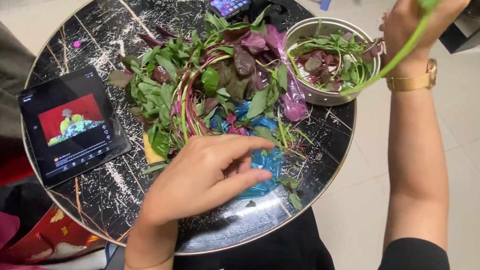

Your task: A person is sorting through leafy vegetables, picking the edible leaves and stems and placing them into a bowl while watching a video on a tablet.

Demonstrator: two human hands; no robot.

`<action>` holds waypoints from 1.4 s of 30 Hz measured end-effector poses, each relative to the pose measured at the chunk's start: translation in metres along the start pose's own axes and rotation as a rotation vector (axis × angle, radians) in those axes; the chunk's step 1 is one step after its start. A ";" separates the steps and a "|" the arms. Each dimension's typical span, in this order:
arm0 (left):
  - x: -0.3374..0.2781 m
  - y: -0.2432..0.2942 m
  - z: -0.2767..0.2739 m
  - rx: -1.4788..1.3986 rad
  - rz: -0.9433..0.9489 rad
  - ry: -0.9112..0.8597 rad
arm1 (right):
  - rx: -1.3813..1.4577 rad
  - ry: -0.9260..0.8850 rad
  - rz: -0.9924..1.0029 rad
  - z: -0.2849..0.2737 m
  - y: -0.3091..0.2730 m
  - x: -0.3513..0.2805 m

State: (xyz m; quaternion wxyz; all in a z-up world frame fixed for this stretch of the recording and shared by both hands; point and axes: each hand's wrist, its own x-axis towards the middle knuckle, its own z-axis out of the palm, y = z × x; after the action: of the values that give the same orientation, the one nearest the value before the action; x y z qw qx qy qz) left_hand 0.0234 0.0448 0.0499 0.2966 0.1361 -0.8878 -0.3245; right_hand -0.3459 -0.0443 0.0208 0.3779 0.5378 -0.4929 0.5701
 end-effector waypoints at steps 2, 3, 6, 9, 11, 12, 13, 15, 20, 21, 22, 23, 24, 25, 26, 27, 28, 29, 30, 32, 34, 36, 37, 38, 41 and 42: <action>-0.002 -0.002 -0.003 0.006 0.000 0.026 | 0.045 -0.125 -0.234 0.004 0.005 -0.008; -0.003 -0.002 -0.005 0.013 0.003 0.046 | 0.085 -0.244 -0.467 0.006 0.008 -0.012; -0.007 -0.007 -0.008 0.030 0.012 0.087 | 0.009 -0.789 -0.559 0.012 -0.004 -0.040; -0.012 -0.011 -0.012 0.058 -0.018 0.137 | -0.049 -1.531 0.000 0.004 -0.032 -0.063; -0.014 -0.009 -0.019 0.065 -0.027 0.162 | -0.028 -1.506 0.028 0.018 -0.002 -0.084; -0.017 -0.008 -0.022 0.068 -0.038 0.177 | -0.008 -1.485 0.069 0.026 0.011 -0.095; -0.019 -0.009 -0.024 0.072 -0.046 0.184 | 0.000 -1.489 0.060 0.026 0.006 -0.090; -0.023 -0.012 -0.028 0.073 -0.052 0.217 | -0.041 -1.346 -0.012 0.023 -0.004 -0.079; -0.024 -0.008 -0.033 0.070 -0.084 0.247 | 0.001 -1.028 -0.152 0.015 -0.059 -0.072; -0.022 -0.008 -0.033 0.071 -0.107 0.260 | 0.133 -0.940 -0.142 0.013 -0.078 -0.072; -0.021 -0.009 -0.031 0.053 -0.083 0.238 | 0.098 -0.935 -0.126 0.007 -0.095 -0.084; -0.020 -0.010 -0.029 0.076 -0.138 0.235 | 0.277 -1.015 -0.136 0.003 -0.113 -0.096; -0.020 -0.011 -0.029 0.103 -0.197 0.238 | 0.469 -1.089 -0.149 0.003 -0.131 -0.106; -0.017 -0.013 -0.027 0.091 -0.178 0.223 | 0.443 -1.085 -0.138 -0.001 -0.148 -0.113; -0.016 -0.014 -0.025 0.144 -0.199 0.213 | 0.495 -1.100 -0.209 -0.003 -0.168 -0.120; -0.015 -0.016 -0.023 0.198 -0.220 0.204 | 0.547 -1.114 -0.280 -0.005 -0.188 -0.128; -0.014 -0.016 -0.021 0.195 -0.211 0.195 | 0.536 -1.111 -0.273 -0.003 -0.191 -0.141; -0.013 -0.015 -0.019 0.195 -0.229 0.198 | 0.482 -1.106 -0.289 -0.001 -0.193 -0.153; -0.012 -0.015 -0.018 0.195 -0.249 0.203 | 0.430 -1.102 -0.306 0.002 -0.196 -0.166; -0.012 -0.015 -0.017 0.204 -0.248 0.198 | 0.437 -1.082 -0.262 0.003 -0.196 -0.163; -0.012 -0.016 -0.017 0.214 -0.249 0.196 | 0.446 -1.063 -0.222 0.002 -0.196 -0.160; -0.012 -0.017 -0.017 0.191 -0.256 0.196 | 0.457 -1.058 -0.176 0.000 -0.196 -0.157; -0.010 -0.017 -0.017 0.188 -0.251 0.194 | 0.451 -1.057 -0.174 -0.001 -0.197 -0.155; -0.010 -0.017 -0.016 0.194 -0.285 0.193 | 0.458 -1.062 -0.150 -0.002 -0.197 -0.154; -0.008 -0.016 -0.015 0.211 -0.319 0.184 | 0.454 -1.056 -0.078 -0.005 -0.197 -0.151; -0.008 -0.016 -0.015 0.224 -0.320 0.179 | 0.446 -1.045 -0.033 -0.005 -0.196 -0.150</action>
State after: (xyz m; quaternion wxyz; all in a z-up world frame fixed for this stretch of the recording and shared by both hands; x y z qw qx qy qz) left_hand 0.0394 0.0288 0.0449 0.3018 0.3359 -0.8555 -0.2533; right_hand -0.1382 0.0204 -0.0958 -0.0300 0.8229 -0.4735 0.3127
